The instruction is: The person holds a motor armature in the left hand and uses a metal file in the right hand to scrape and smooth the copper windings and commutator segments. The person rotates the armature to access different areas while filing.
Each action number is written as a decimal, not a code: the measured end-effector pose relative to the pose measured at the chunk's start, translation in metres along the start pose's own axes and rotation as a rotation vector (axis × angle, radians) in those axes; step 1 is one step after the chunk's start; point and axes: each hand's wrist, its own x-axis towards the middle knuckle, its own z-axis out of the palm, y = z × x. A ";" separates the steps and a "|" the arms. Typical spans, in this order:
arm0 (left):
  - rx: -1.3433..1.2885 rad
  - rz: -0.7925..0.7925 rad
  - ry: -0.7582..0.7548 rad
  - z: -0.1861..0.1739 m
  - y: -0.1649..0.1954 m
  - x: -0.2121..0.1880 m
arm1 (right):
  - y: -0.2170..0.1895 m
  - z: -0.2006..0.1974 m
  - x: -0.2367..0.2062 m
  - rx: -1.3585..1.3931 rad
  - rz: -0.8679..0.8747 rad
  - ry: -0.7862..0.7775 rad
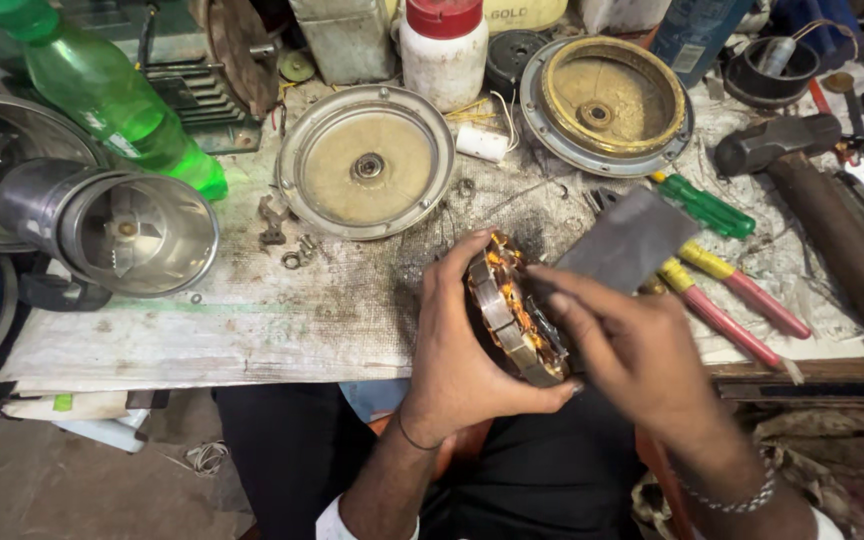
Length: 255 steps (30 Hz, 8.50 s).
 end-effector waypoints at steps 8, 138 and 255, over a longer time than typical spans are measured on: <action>-0.019 -0.004 -0.060 -0.005 0.001 0.004 | 0.004 -0.001 0.000 -0.003 -0.135 0.087; 0.122 0.130 -0.005 0.002 0.004 0.000 | -0.002 -0.007 -0.004 0.209 -0.045 0.023; 0.095 0.012 -0.057 -0.001 0.008 0.006 | 0.014 0.002 -0.006 0.084 -0.071 0.405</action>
